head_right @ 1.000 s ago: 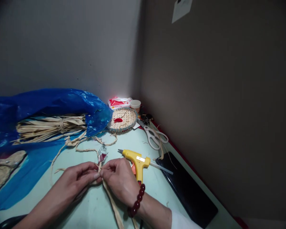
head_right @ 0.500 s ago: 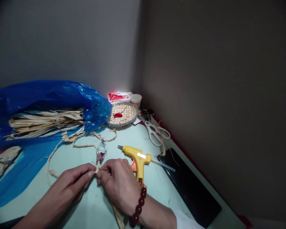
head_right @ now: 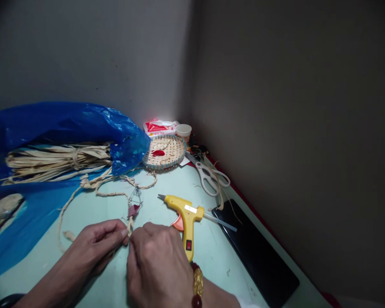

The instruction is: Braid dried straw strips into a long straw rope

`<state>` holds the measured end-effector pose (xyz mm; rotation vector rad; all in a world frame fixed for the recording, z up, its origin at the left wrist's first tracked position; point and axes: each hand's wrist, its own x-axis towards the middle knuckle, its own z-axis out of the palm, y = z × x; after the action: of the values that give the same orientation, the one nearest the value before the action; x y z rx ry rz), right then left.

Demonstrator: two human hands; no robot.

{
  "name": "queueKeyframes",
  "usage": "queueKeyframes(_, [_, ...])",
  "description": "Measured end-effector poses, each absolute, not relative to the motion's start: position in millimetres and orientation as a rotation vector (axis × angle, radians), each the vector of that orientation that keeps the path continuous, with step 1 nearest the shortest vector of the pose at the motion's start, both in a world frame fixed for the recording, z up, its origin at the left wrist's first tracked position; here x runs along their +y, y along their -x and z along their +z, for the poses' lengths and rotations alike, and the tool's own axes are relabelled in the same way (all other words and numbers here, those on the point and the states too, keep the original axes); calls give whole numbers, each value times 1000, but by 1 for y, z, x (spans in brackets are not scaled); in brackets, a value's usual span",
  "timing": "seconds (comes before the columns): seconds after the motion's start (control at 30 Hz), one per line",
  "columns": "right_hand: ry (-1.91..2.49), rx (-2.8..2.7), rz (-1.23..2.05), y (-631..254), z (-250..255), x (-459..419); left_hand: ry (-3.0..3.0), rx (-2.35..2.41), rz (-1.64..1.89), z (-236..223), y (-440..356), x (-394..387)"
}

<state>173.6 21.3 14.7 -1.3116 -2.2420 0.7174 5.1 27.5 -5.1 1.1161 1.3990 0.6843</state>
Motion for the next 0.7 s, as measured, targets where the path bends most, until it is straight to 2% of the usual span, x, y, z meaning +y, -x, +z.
queueKeyframes(0.23, [993, -2359, 213, -166, -9, 5, -873, 1393, 688, -4, -6, 21])
queueKeyframes(0.4, [909, -2475, 127, -161, -18, 1, -741, 1386, 716, 3, -10, 18])
queueKeyframes(0.57, [959, -2237, 217, -167, 5, 12, -774, 1344, 700, 3, -10, 19])
queueKeyframes(0.63, [1127, -2090, 409, -173, 16, 21, -794, 1316, 711, 3, -10, 19])
queueKeyframes(0.7, [1262, -2032, 742, -177, 23, 30, -833, 1305, 707, 2, -8, 19])
